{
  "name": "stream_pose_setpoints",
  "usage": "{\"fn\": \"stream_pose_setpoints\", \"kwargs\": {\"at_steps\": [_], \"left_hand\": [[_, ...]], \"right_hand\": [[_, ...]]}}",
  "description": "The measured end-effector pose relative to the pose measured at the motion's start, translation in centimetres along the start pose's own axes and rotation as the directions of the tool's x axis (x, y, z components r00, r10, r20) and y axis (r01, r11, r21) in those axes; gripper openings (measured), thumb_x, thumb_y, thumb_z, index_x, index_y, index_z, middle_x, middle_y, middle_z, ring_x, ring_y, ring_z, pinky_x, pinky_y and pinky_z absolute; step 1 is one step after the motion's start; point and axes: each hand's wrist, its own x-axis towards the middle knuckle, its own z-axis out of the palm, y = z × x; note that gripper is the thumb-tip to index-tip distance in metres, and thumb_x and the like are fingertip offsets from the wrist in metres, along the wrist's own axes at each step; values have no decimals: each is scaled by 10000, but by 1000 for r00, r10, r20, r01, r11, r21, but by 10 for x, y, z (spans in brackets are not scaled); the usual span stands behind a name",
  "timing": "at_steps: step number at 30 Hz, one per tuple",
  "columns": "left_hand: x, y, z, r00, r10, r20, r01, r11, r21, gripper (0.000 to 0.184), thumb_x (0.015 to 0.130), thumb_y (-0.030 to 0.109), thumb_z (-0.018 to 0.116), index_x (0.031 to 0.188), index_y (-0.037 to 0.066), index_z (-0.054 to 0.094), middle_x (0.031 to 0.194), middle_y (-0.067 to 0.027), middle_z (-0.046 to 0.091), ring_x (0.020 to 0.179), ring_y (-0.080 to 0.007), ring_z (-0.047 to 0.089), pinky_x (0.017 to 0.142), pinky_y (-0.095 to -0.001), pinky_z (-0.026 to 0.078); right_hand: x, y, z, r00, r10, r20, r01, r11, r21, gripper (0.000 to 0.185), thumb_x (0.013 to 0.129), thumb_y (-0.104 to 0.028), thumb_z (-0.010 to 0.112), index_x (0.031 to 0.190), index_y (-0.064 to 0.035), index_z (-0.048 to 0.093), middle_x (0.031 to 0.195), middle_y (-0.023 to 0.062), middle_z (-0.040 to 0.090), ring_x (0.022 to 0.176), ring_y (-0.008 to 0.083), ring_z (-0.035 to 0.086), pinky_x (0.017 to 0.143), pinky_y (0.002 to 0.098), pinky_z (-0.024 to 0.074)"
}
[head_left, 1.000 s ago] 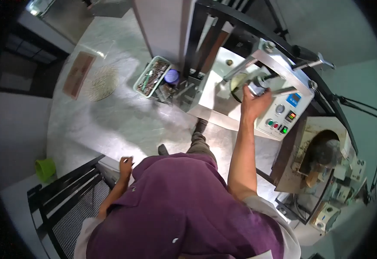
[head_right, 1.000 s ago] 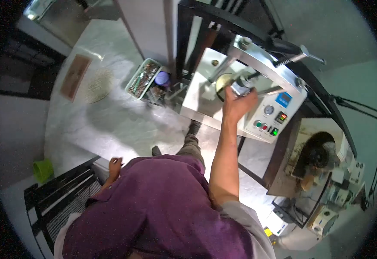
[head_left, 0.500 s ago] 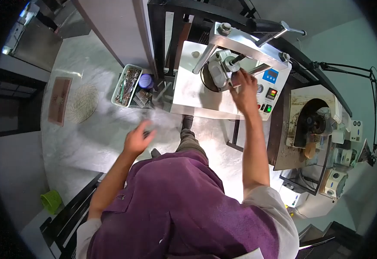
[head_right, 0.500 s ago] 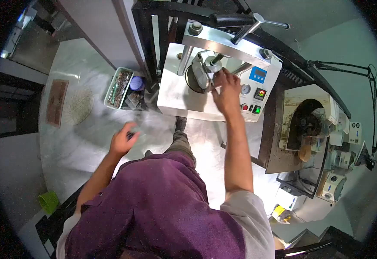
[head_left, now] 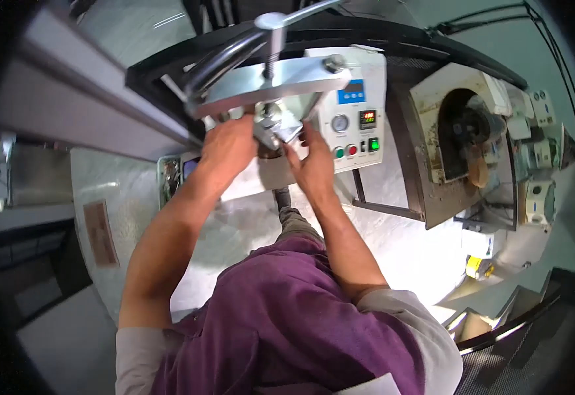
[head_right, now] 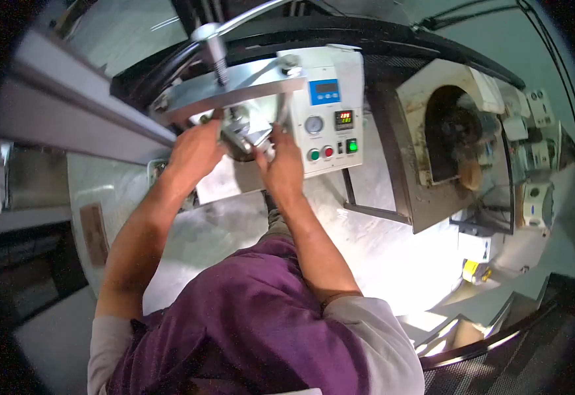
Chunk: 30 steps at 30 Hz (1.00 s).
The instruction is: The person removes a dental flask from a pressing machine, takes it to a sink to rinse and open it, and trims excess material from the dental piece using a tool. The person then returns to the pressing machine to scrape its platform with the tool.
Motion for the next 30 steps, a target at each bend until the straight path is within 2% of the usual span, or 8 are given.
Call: {"fn": "stream_pose_setpoints", "kwargs": {"at_steps": [2, 4, 8, 16, 20, 24, 27, 30], "left_hand": [[10, 3, -3, 996, 32, 86, -29, 999, -38, 420, 762, 157, 674, 1118, -25, 547, 924, -253, 646, 917, -424, 615, 822, -489, 483], [20, -8, 22, 994, 100, -30, -101, 995, -27, 442, 762, 171, 681, 1143, -12, 552, 1001, -268, 631, 978, -428, 596, 862, -483, 476], [30, 1, 22, 974, -159, 161, 153, 987, 54, 541, 772, 248, 695, 1231, 20, 522, 1166, -265, 587, 1098, -408, 557, 947, -451, 448], [29, 7, 38, 969, -244, 28, 238, 960, 146, 525, 796, 273, 704, 1242, 56, 533, 1198, -218, 589, 1108, -375, 573, 953, -418, 460], [25, 6, 33, 979, -204, -2, 203, 973, 106, 557, 767, 269, 739, 1236, 55, 527, 1144, -219, 617, 1070, -383, 590, 937, -415, 470], [-2, 40, 14, 921, -380, 82, 377, 925, 53, 639, 786, 249, 715, 1295, 32, 396, 919, -245, 664, 864, -401, 654, 773, -459, 532], [-10, 41, 5, 896, -431, 106, 432, 902, 18, 657, 802, 232, 695, 1315, 23, 342, 856, -257, 660, 826, -419, 652, 733, -476, 534], [-9, 23, 18, 938, -345, -32, 342, 937, -63, 628, 812, 218, 678, 1299, -1, 347, 829, -255, 659, 792, -431, 649, 706, -490, 531]], "right_hand": [[3, 5, -6, 999, -42, 26, 42, 999, -8, 596, 798, -186, 684, 1299, 54, 469, 1071, 207, 605, 956, 368, 585, 837, 427, 463], [4, 9, -9, 999, -25, 41, 27, 998, -51, 611, 794, -198, 684, 1319, 18, 459, 1114, 198, 585, 986, 360, 569, 857, 420, 456], [3, 16, -7, 999, 20, 49, -21, 1000, 21, 543, 837, -212, 653, 1308, -18, 465, 1067, 179, 569, 911, 360, 600, 734, 412, 511], [14, 17, -14, 998, -67, -1, 67, 997, 47, 422, 857, -175, 649, 1239, -56, 513, 1102, 148, 591, 929, 345, 619, 750, 395, 526], [16, 33, -3, 997, -8, -77, 15, 995, 96, 318, 858, -156, 671, 1145, -56, 577, 1053, 148, 632, 907, 308, 655, 734, 360, 531], [19, 33, -1, 981, 190, -49, -172, 953, 249, 182, 907, -196, 622, 1009, -46, 609, 862, 146, 650, 721, 271, 664, 616, 343, 513], [20, 15, -3, 957, 290, 10, -273, 885, 376, 190, 926, -169, 618, 1037, -14, 618, 891, 88, 673, 789, 134, 646, 689, 265, 508], [17, 3, 7, 952, 304, -48, -224, 791, 569, 211, 929, -157, 614, 1061, 9, 605, 930, 92, 663, 846, 127, 629, 739, 260, 501]]}}
